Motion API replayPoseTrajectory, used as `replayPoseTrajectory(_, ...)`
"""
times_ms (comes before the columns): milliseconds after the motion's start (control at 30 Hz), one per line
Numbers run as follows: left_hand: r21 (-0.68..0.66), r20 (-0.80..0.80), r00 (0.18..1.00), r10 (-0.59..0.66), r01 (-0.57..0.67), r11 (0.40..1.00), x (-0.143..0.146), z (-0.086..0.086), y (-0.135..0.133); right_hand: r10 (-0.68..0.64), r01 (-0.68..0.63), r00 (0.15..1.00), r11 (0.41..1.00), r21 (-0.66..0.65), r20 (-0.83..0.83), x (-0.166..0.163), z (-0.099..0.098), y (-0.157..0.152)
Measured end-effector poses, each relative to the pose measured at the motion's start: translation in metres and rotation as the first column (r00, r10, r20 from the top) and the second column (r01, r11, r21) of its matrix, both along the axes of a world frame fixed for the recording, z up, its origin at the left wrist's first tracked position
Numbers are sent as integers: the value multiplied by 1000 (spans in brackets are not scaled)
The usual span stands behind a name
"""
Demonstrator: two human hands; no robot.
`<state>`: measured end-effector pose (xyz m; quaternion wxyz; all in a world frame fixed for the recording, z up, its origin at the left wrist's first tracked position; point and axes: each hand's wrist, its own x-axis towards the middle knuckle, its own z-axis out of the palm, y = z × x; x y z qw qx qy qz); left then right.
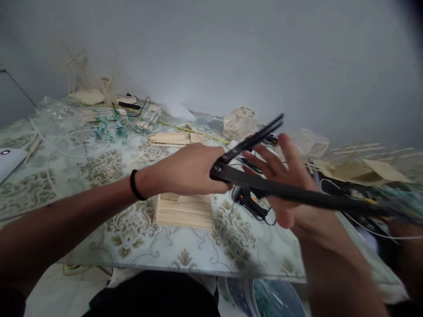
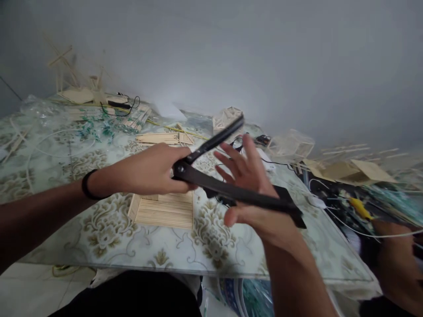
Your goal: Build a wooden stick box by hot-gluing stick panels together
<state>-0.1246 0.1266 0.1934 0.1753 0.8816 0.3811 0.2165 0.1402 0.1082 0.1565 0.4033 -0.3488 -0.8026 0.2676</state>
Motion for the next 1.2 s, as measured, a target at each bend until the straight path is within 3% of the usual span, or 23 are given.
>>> replayPoseTrajectory(100,-62,97,982,-162,169,984,6,-4,-6,98,-110,991,985,-131,-92,-18,2,1)
replayPoseTrajectory(233,-89,134,981,-142,155,984,8,-17,-8,55,-72,984,992,-100,-170,-35,18,-19)
replayPoseTrajectory(333,-131,110,979,-170,184,974,2,-31,-6,-26,-1,974,993,-117,-223,-40,15,-34)
replayPoseTrajectory(433,-149,185,955,-231,259,954,-20,-45,-5,-45,-3,954,987,-160,-295,-44,-12,-38)
replayPoseTrajectory(500,-197,261,960,-104,158,968,-44,-58,-7,-3,-70,941,977,-203,-339,-46,-40,-36)
replayPoseTrajectory(600,-292,350,937,4,105,951,-83,-84,-13,61,-164,924,955,-249,-377,-50,-76,-31)
replayPoseTrajectory(667,-353,401,916,5,149,924,-100,-103,-18,73,-189,924,940,-284,-375,-53,-90,-29)
replayPoseTrajectory(767,-397,434,901,-15,206,894,-110,-122,-25,52,-185,920,932,-313,-389,-59,-93,-29)
replayPoseTrajectory(967,-445,354,930,-100,261,856,-105,-127,-27,-4,-141,907,939,-314,-421,-69,-85,-38)
replayPoseTrajectory(1200,-505,284,958,-50,194,841,-104,-132,-27,-66,-62,915,952,-300,-398,-69,-86,-55)
